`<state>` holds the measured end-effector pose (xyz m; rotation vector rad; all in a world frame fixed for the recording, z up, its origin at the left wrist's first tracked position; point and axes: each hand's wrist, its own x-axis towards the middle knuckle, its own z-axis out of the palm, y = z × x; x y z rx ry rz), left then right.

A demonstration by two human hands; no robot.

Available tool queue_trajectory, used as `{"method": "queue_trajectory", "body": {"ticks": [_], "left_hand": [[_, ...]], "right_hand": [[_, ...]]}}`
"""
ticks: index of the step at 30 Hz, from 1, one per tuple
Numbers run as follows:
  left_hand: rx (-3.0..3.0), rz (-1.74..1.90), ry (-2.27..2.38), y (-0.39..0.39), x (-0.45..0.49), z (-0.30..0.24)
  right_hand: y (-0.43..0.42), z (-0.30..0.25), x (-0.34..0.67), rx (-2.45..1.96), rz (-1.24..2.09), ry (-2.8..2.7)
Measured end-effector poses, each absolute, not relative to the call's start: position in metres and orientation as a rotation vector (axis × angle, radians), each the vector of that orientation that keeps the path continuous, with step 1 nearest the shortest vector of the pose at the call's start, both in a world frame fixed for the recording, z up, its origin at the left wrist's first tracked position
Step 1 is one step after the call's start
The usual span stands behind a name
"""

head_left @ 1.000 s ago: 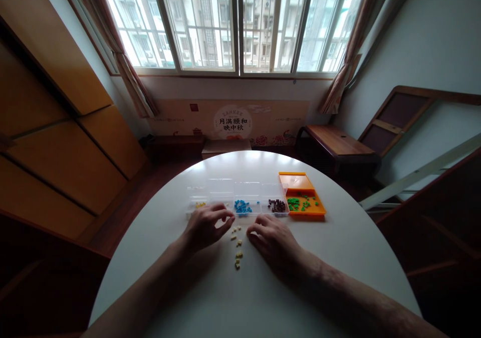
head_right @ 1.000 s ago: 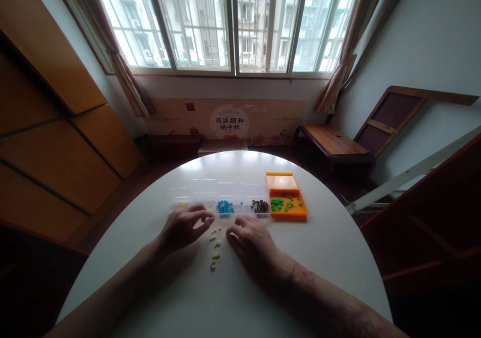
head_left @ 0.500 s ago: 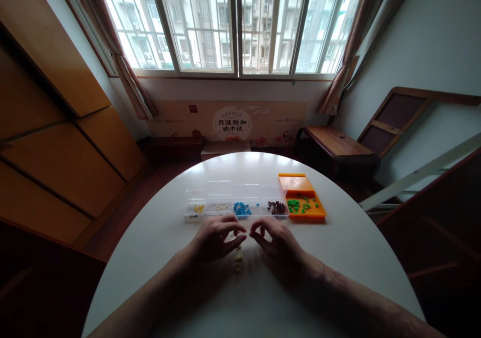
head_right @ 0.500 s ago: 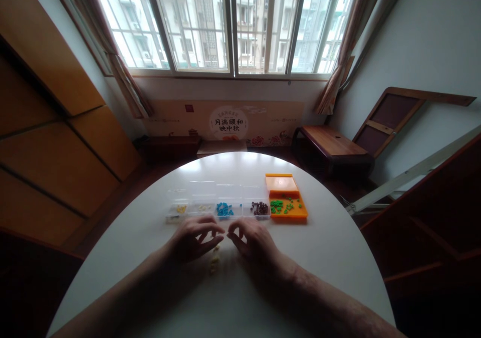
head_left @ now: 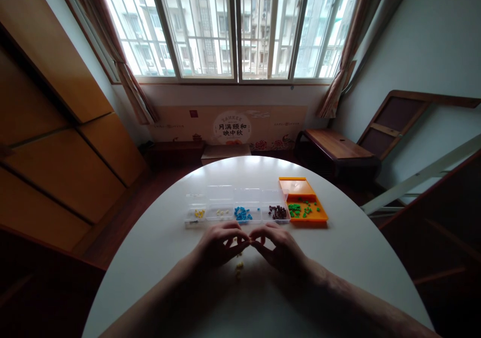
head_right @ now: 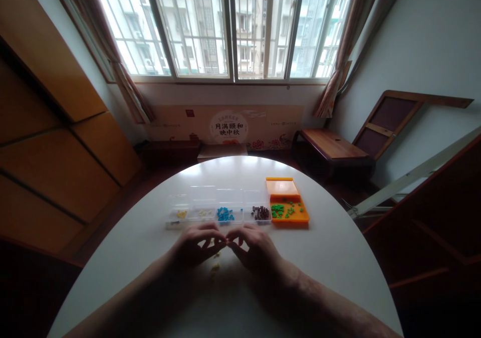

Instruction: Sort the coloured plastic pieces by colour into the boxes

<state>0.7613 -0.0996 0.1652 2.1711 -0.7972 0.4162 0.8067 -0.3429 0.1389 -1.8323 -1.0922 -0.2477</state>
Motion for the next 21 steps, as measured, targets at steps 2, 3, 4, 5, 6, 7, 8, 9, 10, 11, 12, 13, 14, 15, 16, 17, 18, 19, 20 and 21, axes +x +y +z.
{"method": "queue_trajectory", "body": {"ticks": [2, 3, 4, 5, 6, 7, 8, 9, 10, 11, 12, 13, 14, 15, 16, 17, 18, 19, 20, 21], "left_hand": [[2.204, 0.438, -0.815, -0.099, 0.761, 0.168], [2.223, 0.450, -0.819, -0.098, 0.761, 0.169], [2.242, 0.465, -0.815, -0.097, 0.761, 0.171], [2.264, 0.485, -0.797, -0.094, 0.761, 0.173], [2.291, 0.516, -0.761, -0.091, 0.762, 0.175], [2.326, 0.558, -0.706, -0.088, 0.763, 0.177], [2.368, 0.612, -0.633, -0.084, 0.763, 0.179], [2.420, 0.673, -0.547, -0.079, 0.764, 0.181], [2.477, 0.727, -0.460, -0.074, 0.765, 0.184], [2.530, 0.771, -0.379, -0.070, 0.766, 0.185], [2.580, 0.793, -0.310, -0.066, 0.766, 0.187], [2.622, 0.801, -0.259, -0.062, 0.767, 0.188], [2.656, 0.795, -0.222, -0.059, 0.767, 0.188], [2.681, 0.783, -0.196, -0.056, 0.768, 0.188], [2.698, 0.770, -0.184, -0.054, 0.768, 0.187], [2.709, 0.756, -0.180, -0.053, 0.768, 0.187], [2.713, 0.749, -0.180, -0.053, 0.769, 0.186], [2.713, 0.746, -0.186, -0.053, 0.769, 0.186], [2.708, 0.742, -0.208, -0.053, 0.769, 0.185], [2.700, 0.737, -0.243, -0.053, 0.768, 0.185]], "right_hand": [[-0.343, 0.140, 0.806, -1.833, -0.240, -1.095], [-0.343, 0.141, 0.806, -1.833, -0.237, -1.090], [-0.343, 0.143, 0.805, -1.836, -0.237, -1.082], [-0.343, 0.144, 0.804, -1.840, -0.239, -1.075], [-0.343, 0.146, 0.803, -1.847, -0.243, -1.072], [-0.343, 0.147, 0.803, -1.856, -0.249, -1.072], [-0.343, 0.148, 0.802, -1.865, -0.255, -1.078], [-0.343, 0.149, 0.801, -1.870, -0.258, -1.089], [-0.343, 0.150, 0.801, -1.873, -0.258, -1.104], [-0.343, 0.150, 0.801, -1.873, -0.252, -1.119], [-0.342, 0.149, 0.801, -1.870, -0.245, -1.136], [-0.342, 0.149, 0.801, -1.865, -0.240, -1.152], [-0.342, 0.148, 0.801, -1.861, -0.238, -1.168], [-0.342, 0.148, 0.802, -1.859, -0.237, -1.179], [-0.342, 0.147, 0.802, -1.860, -0.238, -1.185], [-0.341, 0.147, 0.802, -1.860, -0.240, -1.190], [-0.341, 0.147, 0.802, -1.863, -0.240, -1.191], [-0.341, 0.147, 0.802, -1.868, -0.236, -1.189], [-0.341, 0.147, 0.802, -1.873, -0.233, -1.185], [-0.341, 0.146, 0.802, -1.878, -0.230, -1.180]]}}
